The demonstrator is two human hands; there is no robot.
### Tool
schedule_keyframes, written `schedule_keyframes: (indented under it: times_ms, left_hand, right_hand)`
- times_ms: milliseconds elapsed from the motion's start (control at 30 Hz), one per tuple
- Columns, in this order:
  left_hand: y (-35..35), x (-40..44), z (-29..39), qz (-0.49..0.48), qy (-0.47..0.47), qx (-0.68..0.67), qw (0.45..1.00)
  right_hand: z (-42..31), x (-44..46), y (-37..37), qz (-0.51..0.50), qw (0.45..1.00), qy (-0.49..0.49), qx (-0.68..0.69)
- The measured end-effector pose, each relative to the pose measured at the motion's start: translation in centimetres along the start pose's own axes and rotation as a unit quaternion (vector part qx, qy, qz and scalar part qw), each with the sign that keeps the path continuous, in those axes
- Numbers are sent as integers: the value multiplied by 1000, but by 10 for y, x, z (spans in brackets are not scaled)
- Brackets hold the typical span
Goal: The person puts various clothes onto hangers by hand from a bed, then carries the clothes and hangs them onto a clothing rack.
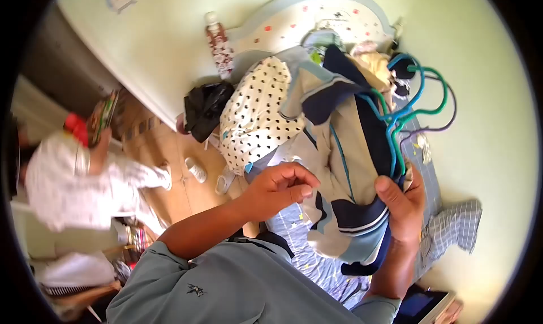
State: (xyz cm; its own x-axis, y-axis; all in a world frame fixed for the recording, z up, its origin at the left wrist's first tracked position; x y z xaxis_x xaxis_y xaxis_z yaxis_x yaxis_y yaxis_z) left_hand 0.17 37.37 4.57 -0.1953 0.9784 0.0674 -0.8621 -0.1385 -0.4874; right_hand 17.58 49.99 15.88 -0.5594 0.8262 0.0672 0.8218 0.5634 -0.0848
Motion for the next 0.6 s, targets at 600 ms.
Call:
schedule_keyframes:
  times_ms: [600]
  left_hand:
    - [-79, -444, -9, 287, -156, 97, 940]
  right_hand:
    - [64, -296, -221, -560, 816, -140, -33]
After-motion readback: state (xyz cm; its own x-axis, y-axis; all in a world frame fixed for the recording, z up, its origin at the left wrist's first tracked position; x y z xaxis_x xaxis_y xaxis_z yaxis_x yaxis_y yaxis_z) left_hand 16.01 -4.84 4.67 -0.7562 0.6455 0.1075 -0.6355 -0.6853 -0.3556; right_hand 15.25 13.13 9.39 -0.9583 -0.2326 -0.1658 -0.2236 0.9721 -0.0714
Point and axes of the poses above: each hand's wrist, its own x-axis towards the middle knuckle, its own y-axis out of the back of the hand, z = x × y, the point moved 3 cm from there along x, towards the middle knuckle, and after that the axes turned 7 degrees about z, right-handed, at the moved point
